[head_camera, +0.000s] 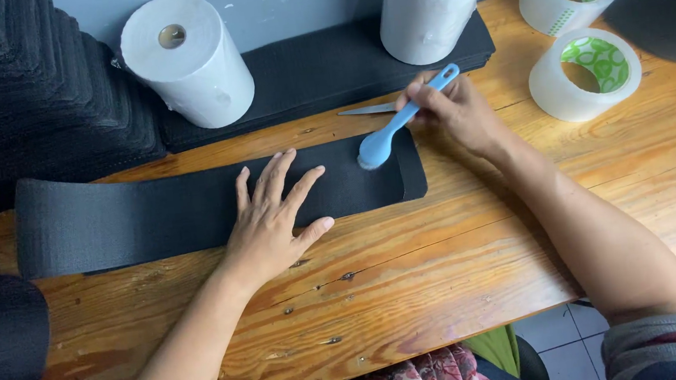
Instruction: Cutting a black foam strip with scissors and rubbing its surface with a small blue tool
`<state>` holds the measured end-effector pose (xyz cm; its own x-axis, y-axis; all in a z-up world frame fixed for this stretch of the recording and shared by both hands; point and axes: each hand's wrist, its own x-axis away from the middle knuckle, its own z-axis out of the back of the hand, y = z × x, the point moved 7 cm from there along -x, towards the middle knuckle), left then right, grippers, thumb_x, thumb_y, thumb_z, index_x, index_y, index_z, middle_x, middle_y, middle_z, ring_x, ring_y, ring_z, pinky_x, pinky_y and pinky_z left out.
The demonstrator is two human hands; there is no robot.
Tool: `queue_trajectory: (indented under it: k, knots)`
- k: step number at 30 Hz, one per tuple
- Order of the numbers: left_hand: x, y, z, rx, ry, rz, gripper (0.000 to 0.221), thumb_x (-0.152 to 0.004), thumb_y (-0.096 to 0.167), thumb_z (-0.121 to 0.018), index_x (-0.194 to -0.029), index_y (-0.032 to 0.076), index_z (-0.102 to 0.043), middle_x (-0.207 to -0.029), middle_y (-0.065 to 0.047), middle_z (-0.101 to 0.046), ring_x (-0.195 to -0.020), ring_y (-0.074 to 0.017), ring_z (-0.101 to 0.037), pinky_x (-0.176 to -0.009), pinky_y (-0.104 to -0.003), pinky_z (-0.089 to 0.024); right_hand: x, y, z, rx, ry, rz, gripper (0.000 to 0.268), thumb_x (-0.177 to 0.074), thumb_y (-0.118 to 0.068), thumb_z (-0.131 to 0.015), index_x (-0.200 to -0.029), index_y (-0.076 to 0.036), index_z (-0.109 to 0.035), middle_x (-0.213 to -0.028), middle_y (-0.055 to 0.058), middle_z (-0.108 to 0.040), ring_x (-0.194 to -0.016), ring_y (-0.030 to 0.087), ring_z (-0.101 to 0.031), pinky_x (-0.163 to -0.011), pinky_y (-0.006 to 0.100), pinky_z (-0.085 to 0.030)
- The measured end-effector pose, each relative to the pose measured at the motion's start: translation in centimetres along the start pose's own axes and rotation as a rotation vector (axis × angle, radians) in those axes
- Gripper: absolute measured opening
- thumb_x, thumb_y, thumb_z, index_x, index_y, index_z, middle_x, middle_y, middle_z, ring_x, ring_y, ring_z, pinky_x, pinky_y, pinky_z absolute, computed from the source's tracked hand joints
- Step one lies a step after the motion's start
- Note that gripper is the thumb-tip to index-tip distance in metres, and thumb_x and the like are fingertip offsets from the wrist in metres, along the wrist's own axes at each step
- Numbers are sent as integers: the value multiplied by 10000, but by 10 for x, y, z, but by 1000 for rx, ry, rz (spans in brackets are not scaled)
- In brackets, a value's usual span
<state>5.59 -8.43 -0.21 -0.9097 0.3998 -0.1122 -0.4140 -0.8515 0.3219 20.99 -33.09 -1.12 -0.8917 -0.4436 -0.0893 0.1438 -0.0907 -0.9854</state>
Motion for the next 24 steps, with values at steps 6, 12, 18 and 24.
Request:
queue_trajectory:
  k: [6, 12, 18, 24]
  knots:
    - [0, 1, 0, -8, 3, -4, 676, -975, 549, -562, -1540, 215, -403, -1546, -230, -304, -1460, -430, -304, -1111, -733, -147, 6, 16, -10, 38, -200, -125, 356, -1050, -311, -555, -904, -36, -728, -651, 132, -670, -587, 180, -601, -597, 282, -508]
    - [0, 1, -1, -8, -25, 12, 680, -986, 574, -531, -1555, 234, -384, -1567, -222, -282, -1469, -427, -296, -1111, -746, -133, 13, -27, -14, 60, -193, -52, 297, -1064, -267, -555, -940, -49, -713, -683, 109, -681, -615, 140, -615, -556, 246, -449]
    - [4, 2, -4, -179, 120, -54, 703, -955, 585, -564, -1545, 237, -406, -1618, -188, -317, -1492, -340, -347, -1119, -681, -271, 7, -17, 11, 40, -183, -93, 306, -1058, -314, -525, -954, -97, -714, -757, 50, -694, -603, 75, -596, -509, 173, -384]
    - [3, 2, -4, -162, 102, -47, 691, -963, 574, -555, -1545, 235, -404, -1624, -187, -297, -1494, -339, -338, -1124, -685, -260, 13, -29, 5, 31, -352, -122, 319, -1047, -328, -561, -966, -62, -719, -718, 65, -668, -620, 98, -599, -527, 207, -422]
